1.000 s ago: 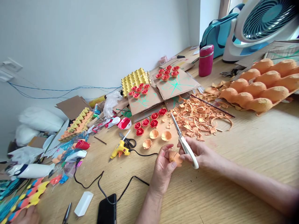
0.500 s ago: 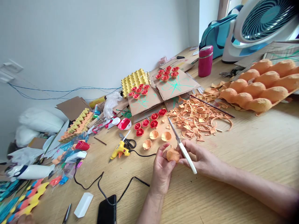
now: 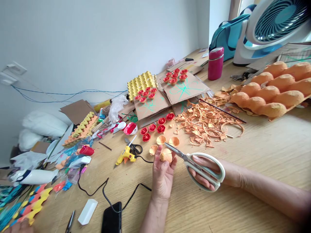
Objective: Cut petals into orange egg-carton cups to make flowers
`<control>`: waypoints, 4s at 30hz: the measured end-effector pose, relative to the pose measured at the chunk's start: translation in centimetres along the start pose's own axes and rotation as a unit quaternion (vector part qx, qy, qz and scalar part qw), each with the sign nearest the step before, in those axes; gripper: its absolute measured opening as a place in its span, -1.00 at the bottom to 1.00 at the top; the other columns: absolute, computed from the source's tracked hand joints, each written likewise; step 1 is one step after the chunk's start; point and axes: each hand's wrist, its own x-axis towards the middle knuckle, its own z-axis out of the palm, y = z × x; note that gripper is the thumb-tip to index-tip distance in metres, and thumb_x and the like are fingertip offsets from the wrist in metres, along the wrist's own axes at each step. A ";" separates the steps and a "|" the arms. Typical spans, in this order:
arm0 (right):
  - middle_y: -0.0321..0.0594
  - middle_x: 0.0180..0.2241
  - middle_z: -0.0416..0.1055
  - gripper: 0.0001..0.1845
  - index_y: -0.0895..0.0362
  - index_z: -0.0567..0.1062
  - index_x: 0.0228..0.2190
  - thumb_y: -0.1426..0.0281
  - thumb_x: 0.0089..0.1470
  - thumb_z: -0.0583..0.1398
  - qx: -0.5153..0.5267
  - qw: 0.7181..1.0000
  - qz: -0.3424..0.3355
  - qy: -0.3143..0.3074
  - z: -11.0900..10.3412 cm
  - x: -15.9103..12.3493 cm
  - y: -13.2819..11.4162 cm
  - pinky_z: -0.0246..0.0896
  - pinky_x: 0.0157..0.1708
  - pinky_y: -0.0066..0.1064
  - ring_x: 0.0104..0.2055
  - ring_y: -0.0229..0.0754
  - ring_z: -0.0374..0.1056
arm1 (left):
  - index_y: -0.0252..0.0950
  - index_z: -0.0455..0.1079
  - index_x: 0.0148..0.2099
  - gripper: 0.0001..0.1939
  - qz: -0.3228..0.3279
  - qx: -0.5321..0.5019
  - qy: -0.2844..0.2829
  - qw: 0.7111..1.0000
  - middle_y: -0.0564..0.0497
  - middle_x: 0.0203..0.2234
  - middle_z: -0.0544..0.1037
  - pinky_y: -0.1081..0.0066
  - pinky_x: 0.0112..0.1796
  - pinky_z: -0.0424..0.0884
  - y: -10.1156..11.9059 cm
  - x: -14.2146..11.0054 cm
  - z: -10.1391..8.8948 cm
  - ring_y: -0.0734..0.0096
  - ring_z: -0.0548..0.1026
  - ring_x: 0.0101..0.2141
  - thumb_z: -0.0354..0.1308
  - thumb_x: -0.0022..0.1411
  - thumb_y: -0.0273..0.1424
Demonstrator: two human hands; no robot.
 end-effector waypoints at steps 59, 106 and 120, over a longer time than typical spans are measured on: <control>-0.22 -0.38 0.33 -0.79 0.09 0.30 -0.34 0.21 0.19 0.11 -0.725 0.642 -0.183 0.168 0.3 -0.7 -0.7 0.06 -0.21 -0.17 -0.35 -0.08 0.26 | -0.11 0.47 -0.09 -0.63 0.008 0.015 -0.028 0.999 0.11 -0.28 0.53 0.48 -0.20 0.39 -0.4 -0.2 -0.3 0.55 0.47 -0.32 0.40 0.02 -0.45; -0.20 -0.40 0.33 -0.77 0.08 0.29 -0.33 0.17 0.17 0.13 -0.704 0.654 -0.250 0.121 0.1 -1.2 -0.7 0.13 -0.14 -0.14 -0.35 -0.08 0.21 | -0.08 0.42 -0.03 -0.50 -0.005 0.007 -0.016 1.000 0.10 -0.29 0.56 0.40 -0.13 0.40 -0.1 -0.8 0.6 0.46 0.53 -0.26 0.45 -0.05 -0.43; -0.19 -0.38 0.33 -0.80 0.09 0.30 -0.28 0.21 0.20 0.12 -0.700 0.660 -0.247 0.112 0.1 -1.5 -0.7 0.11 -0.12 -0.15 -0.32 -0.08 0.20 | -0.08 0.44 -0.03 -0.51 0.007 -0.008 -0.015 1.000 0.10 -0.29 0.56 0.43 -0.14 0.41 0.0 -0.7 0.6 0.50 0.51 -0.28 0.44 -0.03 -0.44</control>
